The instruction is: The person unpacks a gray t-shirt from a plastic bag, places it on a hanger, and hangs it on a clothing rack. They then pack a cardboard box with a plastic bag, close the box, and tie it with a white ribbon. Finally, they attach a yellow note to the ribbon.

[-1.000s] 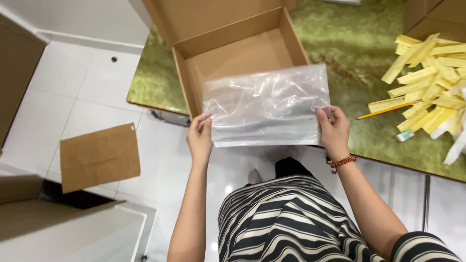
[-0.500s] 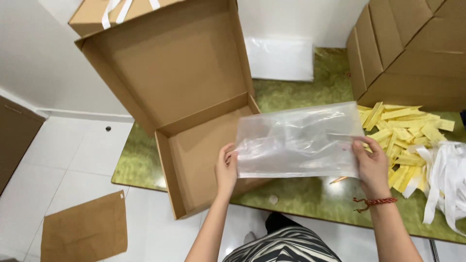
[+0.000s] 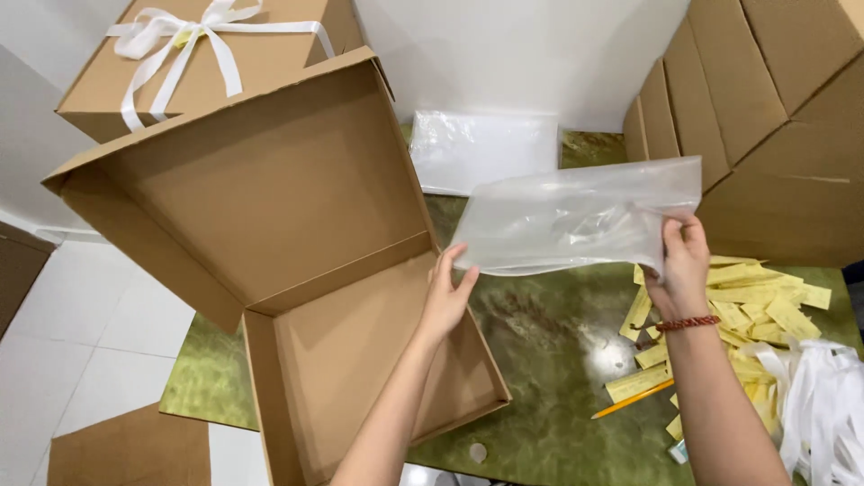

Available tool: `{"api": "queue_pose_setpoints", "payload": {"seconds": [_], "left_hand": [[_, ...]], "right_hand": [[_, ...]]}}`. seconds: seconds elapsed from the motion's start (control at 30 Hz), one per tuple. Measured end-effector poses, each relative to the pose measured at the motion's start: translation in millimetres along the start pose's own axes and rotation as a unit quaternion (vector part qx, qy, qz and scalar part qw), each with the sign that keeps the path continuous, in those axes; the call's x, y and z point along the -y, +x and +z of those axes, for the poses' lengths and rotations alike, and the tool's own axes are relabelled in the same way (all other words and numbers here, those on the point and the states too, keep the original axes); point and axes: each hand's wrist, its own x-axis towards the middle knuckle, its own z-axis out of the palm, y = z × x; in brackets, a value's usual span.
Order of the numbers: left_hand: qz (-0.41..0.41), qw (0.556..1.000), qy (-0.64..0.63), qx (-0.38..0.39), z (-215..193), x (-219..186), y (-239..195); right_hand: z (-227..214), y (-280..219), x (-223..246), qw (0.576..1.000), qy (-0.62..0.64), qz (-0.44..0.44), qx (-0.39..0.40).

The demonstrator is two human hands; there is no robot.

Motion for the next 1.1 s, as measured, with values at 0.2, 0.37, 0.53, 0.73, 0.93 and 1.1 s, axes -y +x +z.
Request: {"api": "queue_pose_setpoints", "payload": {"seconds": [0.2,0.37,0.53,0.73,0.93,1.1], "left_hand": [[0.003,0.994,-0.092,0.061,-12,-105,27],[-0.039,0.993,-0.033,0.102,-23,-138,54],[-0.124,0.962,0.155,0.189,-11,-76,30],[-0.046,0.933,0.295,0.203,12,-34,-1],[-0.041,0.927,0.321,0.190,21,-24,-2],[-0.014,0.936,0.313,0.160,21,-17,-5]], "right_hand": [[41,123,-37,0.948,0.288,0.009,0.133],[105,153,-45,0.991,0.107,0.049,0.060],[146,204,-125,0.970,-0.214,-0.106,0.048],[147,272,-170,0.933,-0.324,-0.135,0.079],[142,258,-138,0.910,-0.376,-0.141,0.104],[118,284,-155,0.900,-0.406,-0.140,0.082]]}}
